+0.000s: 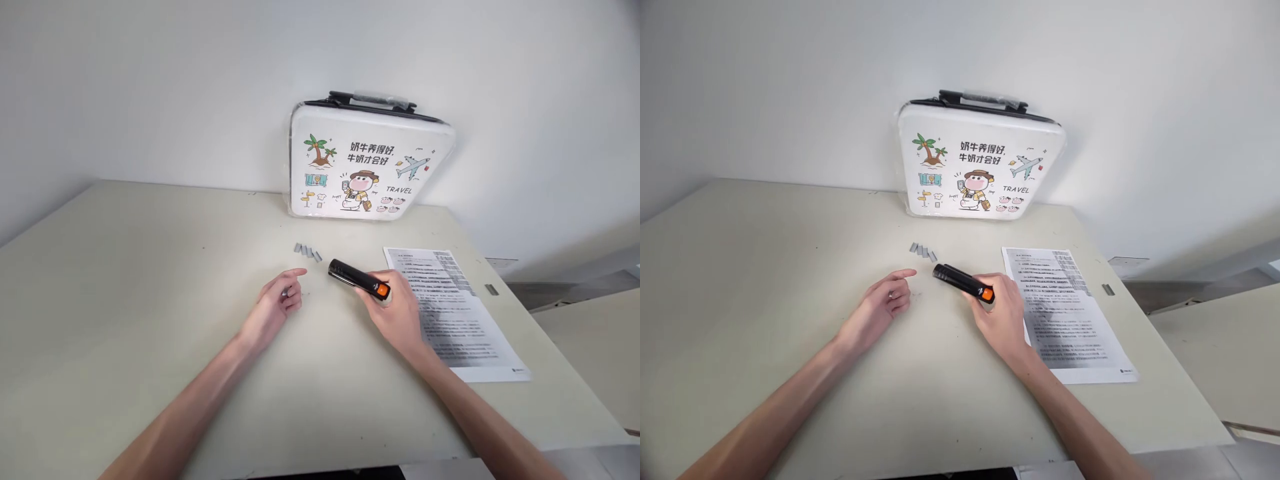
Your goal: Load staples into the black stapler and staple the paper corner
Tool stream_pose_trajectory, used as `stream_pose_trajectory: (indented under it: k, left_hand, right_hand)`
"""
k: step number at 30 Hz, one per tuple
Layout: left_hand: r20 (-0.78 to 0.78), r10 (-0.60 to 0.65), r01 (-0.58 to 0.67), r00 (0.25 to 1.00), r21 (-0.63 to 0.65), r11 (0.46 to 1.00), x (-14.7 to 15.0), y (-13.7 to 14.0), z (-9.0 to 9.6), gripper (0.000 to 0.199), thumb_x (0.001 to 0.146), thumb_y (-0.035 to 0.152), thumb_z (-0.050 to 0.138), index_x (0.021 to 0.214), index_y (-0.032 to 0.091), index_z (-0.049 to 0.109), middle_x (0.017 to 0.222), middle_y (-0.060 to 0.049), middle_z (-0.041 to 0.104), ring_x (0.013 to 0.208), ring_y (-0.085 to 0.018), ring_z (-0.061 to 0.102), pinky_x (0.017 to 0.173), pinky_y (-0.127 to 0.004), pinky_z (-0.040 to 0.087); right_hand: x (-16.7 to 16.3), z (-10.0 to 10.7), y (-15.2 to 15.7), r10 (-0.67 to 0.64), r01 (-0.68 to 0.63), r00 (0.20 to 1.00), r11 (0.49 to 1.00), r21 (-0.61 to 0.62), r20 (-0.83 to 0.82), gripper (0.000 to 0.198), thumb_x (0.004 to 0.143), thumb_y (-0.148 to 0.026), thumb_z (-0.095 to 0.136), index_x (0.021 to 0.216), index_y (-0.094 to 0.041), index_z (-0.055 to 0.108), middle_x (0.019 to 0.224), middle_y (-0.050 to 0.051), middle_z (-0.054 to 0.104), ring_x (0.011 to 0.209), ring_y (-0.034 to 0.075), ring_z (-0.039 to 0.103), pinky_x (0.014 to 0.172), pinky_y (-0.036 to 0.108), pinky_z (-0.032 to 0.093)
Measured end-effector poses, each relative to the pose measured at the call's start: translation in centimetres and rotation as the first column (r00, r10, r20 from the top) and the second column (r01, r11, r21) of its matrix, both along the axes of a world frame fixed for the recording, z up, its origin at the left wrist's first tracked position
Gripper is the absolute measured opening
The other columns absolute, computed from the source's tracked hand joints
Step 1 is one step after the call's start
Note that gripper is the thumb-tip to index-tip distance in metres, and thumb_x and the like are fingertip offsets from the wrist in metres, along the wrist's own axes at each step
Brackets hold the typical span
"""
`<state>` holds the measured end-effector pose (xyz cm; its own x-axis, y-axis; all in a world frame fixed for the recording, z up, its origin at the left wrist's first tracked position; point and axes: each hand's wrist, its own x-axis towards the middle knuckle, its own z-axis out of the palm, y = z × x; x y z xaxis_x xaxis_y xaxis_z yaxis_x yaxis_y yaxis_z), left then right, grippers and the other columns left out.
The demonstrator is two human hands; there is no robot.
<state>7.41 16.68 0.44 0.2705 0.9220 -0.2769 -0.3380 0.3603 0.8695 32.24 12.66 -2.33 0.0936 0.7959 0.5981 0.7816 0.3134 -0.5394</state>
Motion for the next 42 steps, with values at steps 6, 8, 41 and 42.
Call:
stream_pose_trajectory:
  k: [6, 8, 41, 42]
  left_hand:
    - [0.253, 0.077, -0.037, 0.964, -0.159, 0.987, -0.5, 0.4, 0.2, 0.020, 0.090, 0.023, 0.071, 0.106, 0.011, 0.072, 0.080, 0.000, 0.053, 0.063, -0.010, 0.047, 0.062, -0.025, 0.046]
    - [0.288, 0.087, -0.036, 0.954, -0.176, 0.984, -0.6, 0.4, 0.2, 0.018, 0.095, 0.024, 0.066, 0.105, 0.010, 0.072, 0.083, -0.003, 0.058, 0.068, -0.012, 0.054, 0.069, -0.026, 0.052]
    - [0.275, -0.322, 0.369, 0.906, -0.137, 0.919, 1.8, -0.9, 0.7, 0.049, 0.109, 0.046, 0.047, 0.125, 0.005, 0.069, 0.131, -0.026, 0.071, 0.108, -0.032, 0.075, 0.098, -0.043, 0.057]
    - [0.278, -0.301, 0.348, 0.912, -0.141, 0.927, 1.7, -0.8, 0.8, 0.048, 0.109, 0.045, 0.048, 0.124, 0.005, 0.070, 0.127, -0.025, 0.072, 0.104, -0.031, 0.075, 0.095, -0.041, 0.059]
  right_hand:
    - [0.0, -0.3, 4.1, -0.165, 0.150, 0.985, 0.959, -0.240, -0.044, 0.030, 0.086, -0.049, 0.074, 0.094, -0.024, 0.059, 0.089, 0.004, 0.072, 0.081, 0.027, 0.066, 0.072, 0.038, 0.047]
    - [-0.9, -0.4, 5.9, -0.189, 0.162, 0.980, 0.942, -0.293, -0.066, 0.030, 0.085, -0.048, 0.074, 0.092, -0.024, 0.057, 0.092, 0.004, 0.072, 0.084, 0.027, 0.066, 0.073, 0.037, 0.047]
    - [16.8, -1.6, -5.7, -0.308, 0.315, 0.949, 0.938, -0.147, 0.072, 0.040, 0.099, -0.052, 0.060, 0.121, -0.021, 0.074, 0.116, 0.013, 0.068, 0.103, 0.028, 0.067, 0.094, 0.049, 0.057]
    - [19.1, -2.1, -5.6, -0.342, 0.350, 0.937, 0.919, -0.180, 0.076, 0.043, 0.099, -0.053, 0.059, 0.121, -0.020, 0.074, 0.116, 0.014, 0.067, 0.099, 0.027, 0.067, 0.093, 0.049, 0.057]
